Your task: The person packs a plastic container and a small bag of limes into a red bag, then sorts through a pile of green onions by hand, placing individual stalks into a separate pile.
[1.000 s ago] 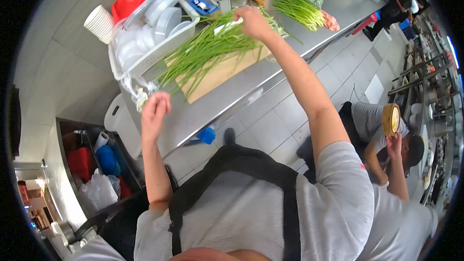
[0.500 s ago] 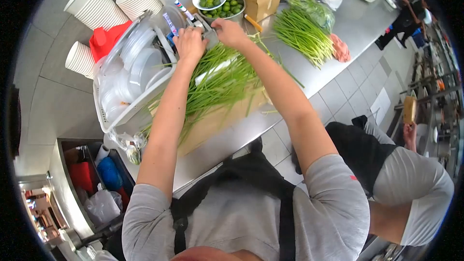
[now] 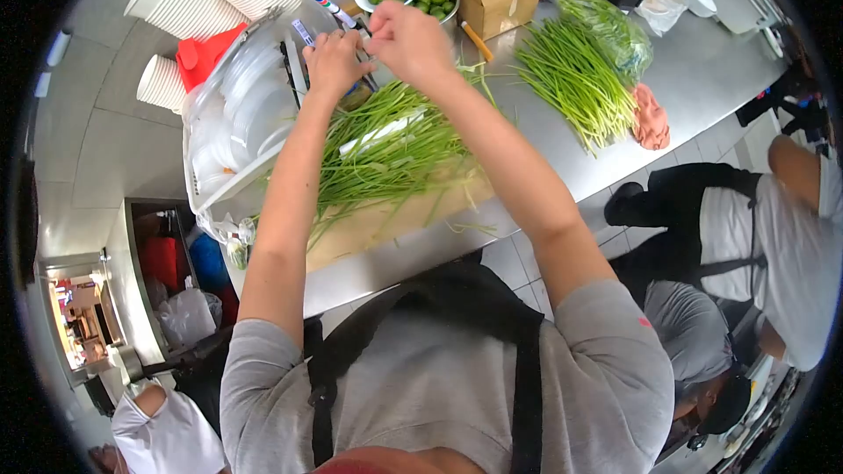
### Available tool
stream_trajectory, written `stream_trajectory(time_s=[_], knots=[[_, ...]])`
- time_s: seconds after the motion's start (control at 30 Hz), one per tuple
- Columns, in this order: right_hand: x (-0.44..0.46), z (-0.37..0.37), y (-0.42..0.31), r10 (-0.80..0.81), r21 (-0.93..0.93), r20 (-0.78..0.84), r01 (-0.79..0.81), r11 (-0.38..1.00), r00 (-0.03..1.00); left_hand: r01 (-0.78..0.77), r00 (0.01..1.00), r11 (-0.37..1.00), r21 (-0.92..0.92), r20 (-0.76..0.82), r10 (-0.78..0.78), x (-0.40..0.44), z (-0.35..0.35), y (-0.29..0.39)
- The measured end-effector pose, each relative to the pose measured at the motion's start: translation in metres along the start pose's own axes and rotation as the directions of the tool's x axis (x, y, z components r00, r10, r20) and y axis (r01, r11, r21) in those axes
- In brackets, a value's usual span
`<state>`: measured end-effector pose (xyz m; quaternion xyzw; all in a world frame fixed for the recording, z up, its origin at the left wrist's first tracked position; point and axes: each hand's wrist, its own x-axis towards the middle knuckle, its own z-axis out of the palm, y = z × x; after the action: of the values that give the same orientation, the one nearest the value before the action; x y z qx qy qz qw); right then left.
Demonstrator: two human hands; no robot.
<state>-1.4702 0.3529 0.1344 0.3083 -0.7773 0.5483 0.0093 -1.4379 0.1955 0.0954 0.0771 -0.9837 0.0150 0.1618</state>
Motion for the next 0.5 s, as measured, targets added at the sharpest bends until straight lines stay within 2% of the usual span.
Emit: stream_trajectory(time_s=[0.07,0.1,0.13,0.17,0.2,0.27,0.3,0.37,0.43,0.5], knots=[[-0.021,-0.034,-0.019,-0.175,-0.231,-0.095,0.15,0.961,0.98,-0.011,1.0,1.0,-0.026,0.026,0.012,0.007,0.003,-0.003],[-0.029,-0.045,-0.019,-0.177,-0.228,-0.086,0.153,0.961,0.98,-0.019,0.995,0.999,-0.048,0.099,0.024,0.009,0.003,-0.005],[-0.033,-0.056,-0.019,-0.253,-0.458,-0.116,0.174,0.872,0.96,-0.029,0.985,0.997,-0.07,0.167,0.04,0.012,0.002,-0.006],[-0.034,-0.064,-0.017,-0.335,-0.662,-0.129,0.171,0.73,0.933,-0.024,0.986,0.997,-0.068,0.163,0.035,0.013,0.001,-0.006],[-0.031,-0.065,-0.011,-0.34,-0.66,-0.128,0.176,0.73,0.932,-0.011,0.982,0.997,-0.076,0.186,0.025,0.012,0.0,-0.007],[-0.024,-0.057,0.015,-0.138,-0.419,0.016,0.132,0.899,0.99,-0.002,0.978,0.997,-0.076,0.207,0.018,0.011,-0.003,-0.007],[-0.02,-0.049,0.026,-0.139,-0.414,0.012,0.132,0.9,0.99,0.032,0.975,0.994,-0.102,0.224,-0.008,0.009,-0.003,-0.006],[-0.009,-0.019,0.046,-0.061,-0.251,0.166,0.102,0.963,0.984,0.061,0.971,0.991,-0.118,0.236,-0.032,0.004,-0.004,-0.005],[0.008,0.019,0.069,-0.083,-0.248,0.149,0.118,0.961,0.985,0.047,0.994,0.992,-0.118,0.106,-0.034,-0.001,-0.002,-0.004],[0.018,0.041,0.063,-0.105,-0.249,0.14,0.138,0.959,0.985,0.077,0.993,0.988,-0.131,0.097,-0.065,-0.003,0.002,-0.004]])
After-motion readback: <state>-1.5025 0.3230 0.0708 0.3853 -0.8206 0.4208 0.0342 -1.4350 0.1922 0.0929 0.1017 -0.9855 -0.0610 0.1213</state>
